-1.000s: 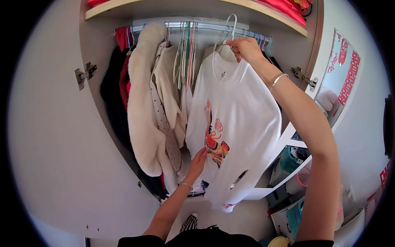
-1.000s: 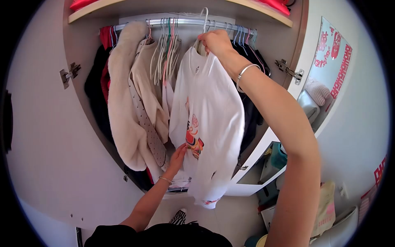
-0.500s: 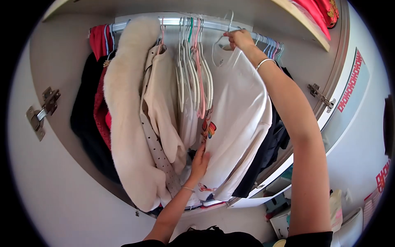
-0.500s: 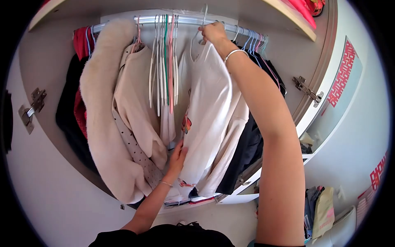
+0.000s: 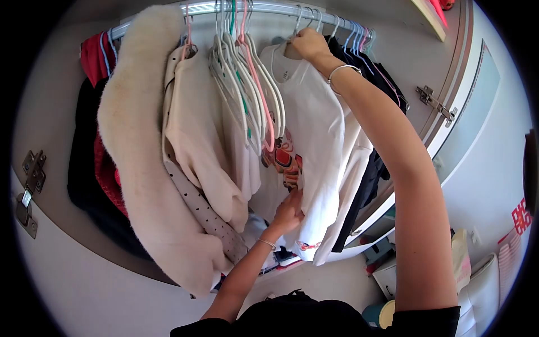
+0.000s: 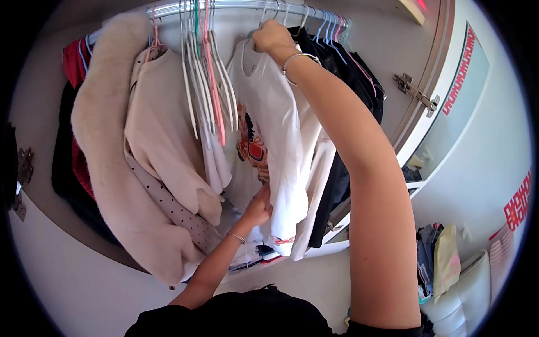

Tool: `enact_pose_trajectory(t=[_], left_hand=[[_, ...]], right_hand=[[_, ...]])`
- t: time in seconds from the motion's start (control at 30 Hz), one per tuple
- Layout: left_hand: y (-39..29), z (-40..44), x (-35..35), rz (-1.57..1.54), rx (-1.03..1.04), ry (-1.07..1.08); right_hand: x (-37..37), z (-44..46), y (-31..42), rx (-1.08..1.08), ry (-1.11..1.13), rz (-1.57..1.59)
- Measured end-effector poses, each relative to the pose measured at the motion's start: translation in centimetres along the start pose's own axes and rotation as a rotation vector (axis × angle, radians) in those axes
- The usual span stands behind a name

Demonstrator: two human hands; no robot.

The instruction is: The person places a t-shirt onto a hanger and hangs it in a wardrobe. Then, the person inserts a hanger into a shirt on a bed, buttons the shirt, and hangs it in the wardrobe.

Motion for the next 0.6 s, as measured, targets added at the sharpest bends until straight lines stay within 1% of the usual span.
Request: enact_pose_trajectory(t=[0.03,0.1,0.13,0.17,0.2,0.23,0.27,0.3,0.37,0.43,0.5,0.53,0.57,0.6], left_hand=[[0.2,0.3,0.1,-0.002,-0.003,0.009],[0.8,1.2,-0.3,-0.198,-0.033,-0.179],[1.3,1.7,-0.4,-0.314,-0.055,-0.263],[0.4,2.2,-1.2,-0.429,-0.076,-0.348],[-0.6,2.4,-1.9,-0.491,-0.03,-0.441],[-1.5,2.6,-2.7,-0.489,-0.038,-0.433],[-1.9,2.7,-3.4,-0.423,-0.027,-0.5],[-2.1,2.9,-4.0,-0.357,-0.015,-0.568],[-2.0,3.4,-4.5,-0.402,-0.062,-0.592],[-1.9,4.1,-4.9,-0.443,-0.112,-0.61],[-2.1,5.2,-5.2,-0.378,-0.06,-0.635],[-4.1,5.7,-6.2,-0.391,-0.059,-0.644],[-6.0,6.5,-7.3,-0.404,-0.059,-0.652],[-5.7,8.0,-7.6,-0.438,-0.073,-0.588]], right_hand=[[-0.2,-0.8,0.3,0.009,0.003,-0.002],[-0.9,-2.2,0.9,-0.055,-0.056,-0.151],[-1.3,-2.8,0.9,-0.102,0.005,-0.268],[-1.4,-3.3,0.8,-0.097,0.008,-0.269],[-1.5,-3.8,0.9,-0.148,0.073,-0.353],[-1.5,-4.4,0.8,-0.197,0.142,-0.435],[-1.3,-5.2,0.7,-0.285,0.118,-0.431],[-1.1,-5.9,0.4,-0.278,0.123,-0.428],[-1.2,-7.7,0.6,-0.351,0.067,-0.306],[-1.5,-9.4,-0.1,-0.359,0.1,-0.253],[-1.4,-11.5,-1.4,-0.686,-0.052,-0.518],[-2.0,-12.7,-1.2,-0.686,-0.01,-0.604],[-2.2,-13.5,-1.3,-0.669,0.005,-0.598],[-2.3,-14.4,-1.5,-0.674,0.042,-0.629]])
Point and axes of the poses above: each hand's wrist, its own z-axis towards the middle knuckle, its own x-axis out of the palm, y = z × x, the point moved 1 cm from there along z, towards the middle knuckle, and after that the axes turned 11 degrees about -x, right-handed, at the moved point
